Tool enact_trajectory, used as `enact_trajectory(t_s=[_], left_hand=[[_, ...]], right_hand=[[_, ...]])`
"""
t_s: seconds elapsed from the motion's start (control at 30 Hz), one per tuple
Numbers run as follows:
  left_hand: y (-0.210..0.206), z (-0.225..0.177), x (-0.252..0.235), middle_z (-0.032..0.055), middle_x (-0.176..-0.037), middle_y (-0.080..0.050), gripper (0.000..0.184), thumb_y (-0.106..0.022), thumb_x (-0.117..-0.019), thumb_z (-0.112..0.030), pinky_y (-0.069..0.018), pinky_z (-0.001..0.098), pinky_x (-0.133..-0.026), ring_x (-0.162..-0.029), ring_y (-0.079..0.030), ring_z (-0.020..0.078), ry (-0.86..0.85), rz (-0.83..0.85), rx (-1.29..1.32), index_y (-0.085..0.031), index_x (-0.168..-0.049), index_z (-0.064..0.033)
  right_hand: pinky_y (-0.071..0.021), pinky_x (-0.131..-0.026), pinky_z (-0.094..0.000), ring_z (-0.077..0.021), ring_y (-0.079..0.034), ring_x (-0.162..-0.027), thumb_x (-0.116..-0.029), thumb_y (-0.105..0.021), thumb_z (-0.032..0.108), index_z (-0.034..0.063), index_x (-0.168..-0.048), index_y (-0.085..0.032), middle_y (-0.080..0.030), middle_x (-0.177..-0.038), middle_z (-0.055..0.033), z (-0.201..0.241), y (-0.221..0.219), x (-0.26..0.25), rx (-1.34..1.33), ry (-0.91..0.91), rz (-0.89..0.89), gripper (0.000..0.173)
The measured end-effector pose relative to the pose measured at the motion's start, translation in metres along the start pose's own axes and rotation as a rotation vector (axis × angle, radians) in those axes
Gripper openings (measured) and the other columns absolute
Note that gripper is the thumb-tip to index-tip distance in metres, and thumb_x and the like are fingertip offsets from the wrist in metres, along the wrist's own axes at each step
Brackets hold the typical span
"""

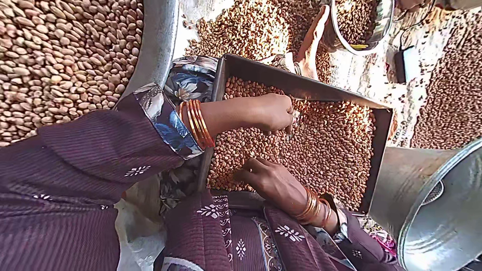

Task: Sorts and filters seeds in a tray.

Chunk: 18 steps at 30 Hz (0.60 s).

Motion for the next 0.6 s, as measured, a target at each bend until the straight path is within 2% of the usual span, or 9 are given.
enact_trajectory(t_s=[0.17,0.27,0.4,0.5,0.6], left_hand=[[0.003,0.001,0.003,0.0050,-0.098,-0.070,0.033,-0.041,-0.1127,-0.024,-0.0552,0.0269,-0.073,-0.079,-0.066,0.0079,-0.004,0.013,0.030,-0.067,-0.112,-0.0038],[0.002,0.002,0.004,0.0075,-0.105,-0.070,0.039,-0.039,-0.1133,-0.030,-0.0579,0.0295,-0.079,-0.085,-0.070,0.0103,0.009,0.052,0.007,-0.066,-0.116,-0.0022],[-0.001,0.004,0.001,0.0123,-0.113,-0.071,0.056,-0.028,-0.1131,-0.043,-0.0572,0.0396,-0.089,-0.096,-0.072,0.0192,0.063,0.085,-0.016,-0.064,-0.123,-0.0005],[0.001,0.005,0.001,0.0104,-0.105,-0.071,0.055,-0.030,-0.1131,-0.042,-0.0576,0.0365,-0.085,-0.090,-0.071,0.0162,0.061,0.066,-0.067,-0.067,-0.117,-0.0013],[0.004,0.006,0.000,0.0051,-0.092,-0.067,0.047,-0.036,-0.1128,-0.038,-0.0541,0.0307,-0.073,-0.076,-0.064,0.0099,0.016,0.041,-0.194,-0.069,-0.110,-0.0036]], right_hand=[[-0.0552,-0.057,-0.0364,-0.0285,-0.069,-0.079,-0.1013,-0.053,0.006,0.0072,-0.096,-0.070,-0.067,-0.094,-0.0134,-0.002,-0.006,-0.002,0.093,-0.015,0.018,0.018],[-0.0551,-0.056,-0.0350,-0.0271,-0.068,-0.078,-0.1029,-0.051,0.010,0.0049,-0.096,-0.069,-0.066,-0.096,-0.0133,0.000,-0.006,-0.004,0.132,-0.035,0.013,0.020],[-0.0542,-0.052,-0.0321,-0.0229,-0.065,-0.067,-0.0978,-0.059,0.012,0.0042,-0.093,-0.069,-0.063,-0.088,-0.0119,-0.006,0.020,-0.001,0.152,-0.141,-0.186,0.014],[-0.0529,-0.054,-0.0312,-0.0206,-0.064,-0.069,-0.0986,-0.061,0.011,0.0064,-0.096,-0.072,-0.063,-0.085,-0.0096,-0.016,0.040,0.006,0.155,-0.202,-0.295,0.012],[-0.0547,-0.058,-0.0325,-0.0212,-0.066,-0.073,-0.0996,-0.062,0.013,0.0100,-0.096,-0.075,-0.066,-0.086,-0.0085,-0.017,0.033,0.009,0.107,-0.157,-0.232,0.013]])
Point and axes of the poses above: each hand's wrist, its own x-axis away from the middle knuckle, its own y-axis out of the back of the hand, z = x × y, the point moved 1 cm from there along -x, towards the middle knuckle
